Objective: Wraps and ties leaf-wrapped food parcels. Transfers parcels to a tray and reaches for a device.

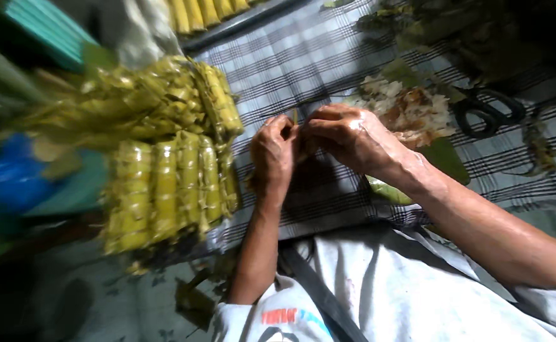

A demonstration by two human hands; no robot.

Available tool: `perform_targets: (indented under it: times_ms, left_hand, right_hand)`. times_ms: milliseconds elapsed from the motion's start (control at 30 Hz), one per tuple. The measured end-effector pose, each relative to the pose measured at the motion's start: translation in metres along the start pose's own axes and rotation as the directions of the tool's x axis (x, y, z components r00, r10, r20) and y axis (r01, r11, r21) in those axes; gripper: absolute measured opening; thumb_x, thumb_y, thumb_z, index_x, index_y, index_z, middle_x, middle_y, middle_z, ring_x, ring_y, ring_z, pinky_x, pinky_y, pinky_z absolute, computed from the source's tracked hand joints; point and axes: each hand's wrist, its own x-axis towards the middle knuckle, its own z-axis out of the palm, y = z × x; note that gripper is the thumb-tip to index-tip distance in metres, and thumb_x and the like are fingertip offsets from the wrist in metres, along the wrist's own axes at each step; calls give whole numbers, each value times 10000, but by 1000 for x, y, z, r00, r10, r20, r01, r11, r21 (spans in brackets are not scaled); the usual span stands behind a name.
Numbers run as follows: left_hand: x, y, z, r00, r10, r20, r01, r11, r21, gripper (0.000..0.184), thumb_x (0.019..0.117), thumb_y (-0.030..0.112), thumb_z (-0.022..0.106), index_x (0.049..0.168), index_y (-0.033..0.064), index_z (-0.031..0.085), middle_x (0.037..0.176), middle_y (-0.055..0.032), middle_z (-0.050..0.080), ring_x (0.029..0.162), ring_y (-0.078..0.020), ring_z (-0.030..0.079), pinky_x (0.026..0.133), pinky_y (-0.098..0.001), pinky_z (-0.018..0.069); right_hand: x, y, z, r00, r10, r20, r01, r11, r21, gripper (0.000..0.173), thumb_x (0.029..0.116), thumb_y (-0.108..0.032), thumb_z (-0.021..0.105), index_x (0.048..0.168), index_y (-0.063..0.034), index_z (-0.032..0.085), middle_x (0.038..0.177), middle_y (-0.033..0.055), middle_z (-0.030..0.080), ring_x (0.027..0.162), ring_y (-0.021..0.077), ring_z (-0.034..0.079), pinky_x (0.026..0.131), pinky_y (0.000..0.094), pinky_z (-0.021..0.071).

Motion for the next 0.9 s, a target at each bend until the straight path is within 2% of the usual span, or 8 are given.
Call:
perform_targets:
  times_ms: [100,200,400,533,633,733,833,900]
  left_hand:
    - [-1,0,-1,998,1,-65,-3,999,-41,99,955,89,690,952,-8,707,935,-157,707,838,-275,689,769,-455,553]
    - [-10,-1,-6,991,38,-129,-33,999,39,108,943,123,719,928,17,700,937,-134,696,848,-250,680,759,-424,545]
    - [-51,4,-15,978,71,-196,-17,965,262,60,818,62,718,782,44,673,786,-100,636,711,-239,639,598,-376,501]
    - [-71,11,-12,986,43,-162,1,965,261,75,848,75,665,781,58,696,758,-78,608,650,-204,609,549,-341,472]
    - [-78,14,-12,986,2,-169,23,989,146,86,870,47,660,842,43,741,786,-76,679,666,-163,644,580,-302,499]
    - [-84,12,-12,977,-160,-138,137,977,-164,114,905,-13,645,949,4,749,847,-63,740,752,-59,688,713,-218,556]
    - [-86,11,-10,956,-285,-66,223,856,-467,102,944,-9,626,977,5,722,778,12,707,627,0,646,589,-172,561]
    - [-83,13,-8,954,-297,-45,231,821,-522,103,944,-5,628,974,-10,727,747,13,707,591,-8,644,550,-176,559]
  right_hand:
    - [9,5,10,1000,15,-6,-14,998,54,173,977,-60,594,1013,-58,763,910,121,708,877,285,697,768,441,566]
    - [6,-3,19,997,30,-72,-25,998,65,147,959,-65,611,960,-48,757,854,126,691,835,286,685,739,426,554]
    - [-13,-27,33,981,171,-91,-164,983,81,55,912,-46,676,897,-40,728,810,112,653,738,262,669,638,407,547]
    - [-19,-26,34,972,226,-69,-215,966,140,51,915,-63,682,905,-48,730,799,92,649,722,235,655,638,395,536]
    - [-15,-25,27,974,225,-7,-223,969,108,61,922,-66,677,926,-50,736,825,99,667,737,249,675,653,422,555]
    - [-13,-32,8,980,176,97,-184,980,78,64,934,-95,665,940,-56,716,845,88,648,740,241,660,644,417,546]
    - [-17,-36,-9,984,117,136,-140,975,175,86,925,-181,646,894,-114,690,796,-4,592,689,114,595,591,287,497]
    - [-17,-36,-11,982,107,157,-152,940,307,89,924,-186,665,875,-114,684,812,-26,585,715,55,578,619,214,487]
